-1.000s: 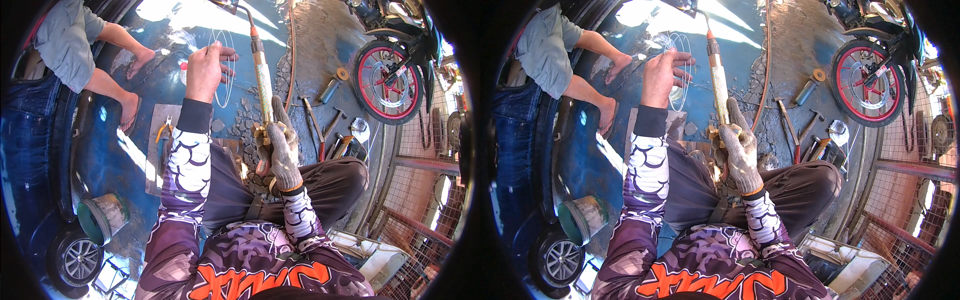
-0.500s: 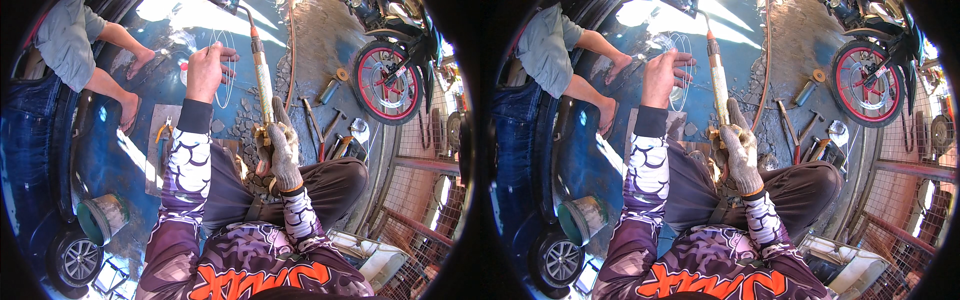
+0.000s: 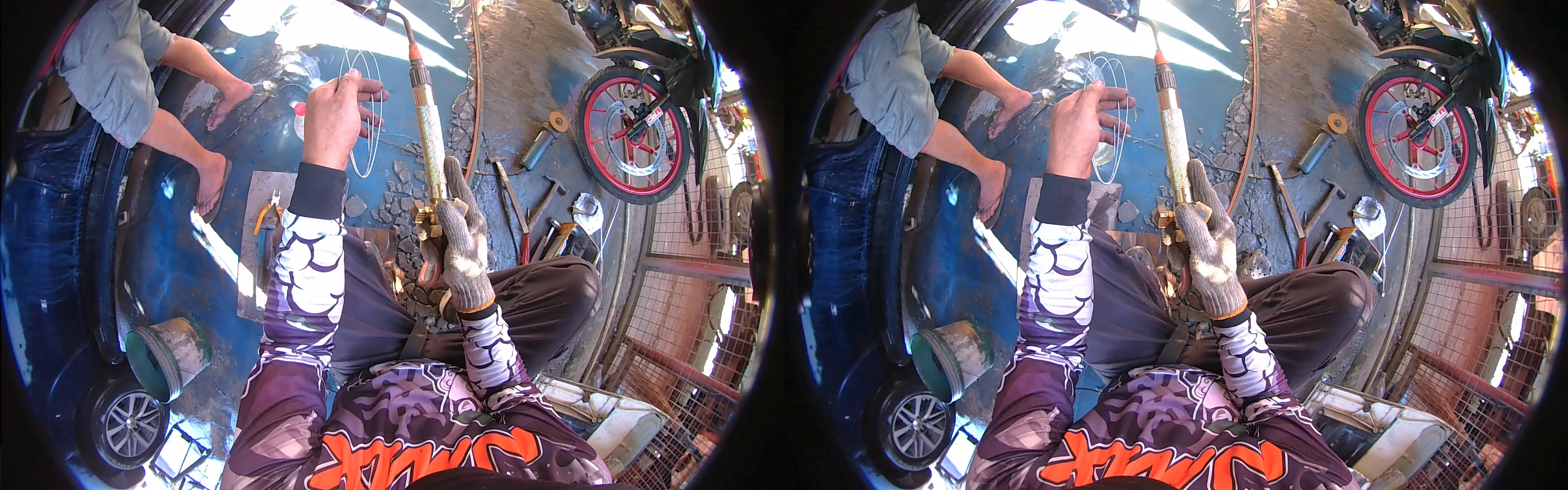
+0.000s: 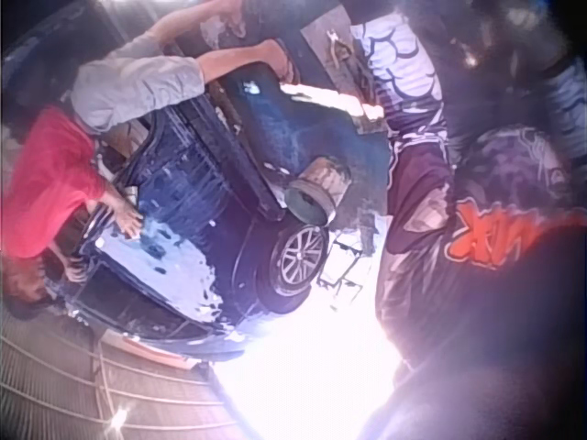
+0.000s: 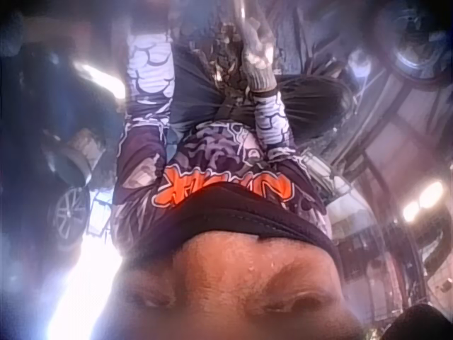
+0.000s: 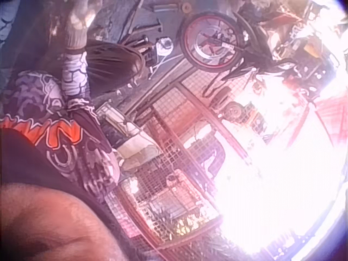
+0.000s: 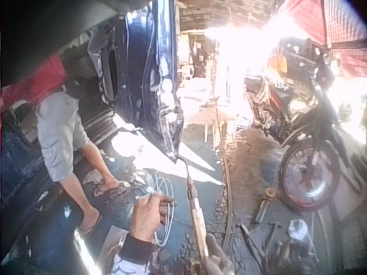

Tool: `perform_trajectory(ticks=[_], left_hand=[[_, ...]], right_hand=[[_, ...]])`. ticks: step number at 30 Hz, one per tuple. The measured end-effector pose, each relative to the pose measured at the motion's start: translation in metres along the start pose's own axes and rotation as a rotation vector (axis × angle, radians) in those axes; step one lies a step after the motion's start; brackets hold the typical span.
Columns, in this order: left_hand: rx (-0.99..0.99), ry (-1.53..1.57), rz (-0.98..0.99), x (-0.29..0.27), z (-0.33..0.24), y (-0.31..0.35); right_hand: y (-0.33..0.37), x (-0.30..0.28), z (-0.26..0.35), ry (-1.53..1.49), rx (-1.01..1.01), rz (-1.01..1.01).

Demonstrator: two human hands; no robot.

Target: The person uses a welding torch and filler wire to weld a section of a car's body panel. They adjust the torch and wire repeatedly while seated on the floor in a workshop environment.

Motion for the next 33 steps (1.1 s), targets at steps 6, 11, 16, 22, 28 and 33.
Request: perform_trajectory(ticks=[6,11,16,22,28,33], left_hand=[[-0.002,0.009,0.012,-0.0003,0.0001,-0.0004],[0.004,-0.015,0.018,0.0003,-0.0023,0.0003],[-0.004,-0.013,0.014,0.0005,-0.0017,0.002],[0.01,-0.01,0.009,-0.0011,0.0002,-0.0003],[0.014,-0.026,0.009,-0.0007,0.0001,-0.0004],[0.012,-0.022,0.012,-0.0006,0.0,0.001]], right_hand=[[0.0002,-0.0019,-0.0022,0.02,-0.021,-0.003],[0.0009,-0.001,-0.0005,0.039,-0.02,-0.016],[0.0028,0.0021,0.001,-0.057,0.021,0.005],[0.0023,0.0012,-0.0003,-0.034,-0.011,-0.013],[0.0015,-0.0029,-0.0033,-0.019,-0.01,0.015],[0.0041,-0.0024,-0.0026,-0.065,0.013,-0.006]])
Point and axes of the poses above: each hand's wrist, its own y-axis away from the middle knuckle, its own x-axis out of the palm, z = x × y, the point moved 4 cm from there along -y, towards the middle knuckle, and after that the axes turned 3 degrees about -x, right-handed, at the moved point
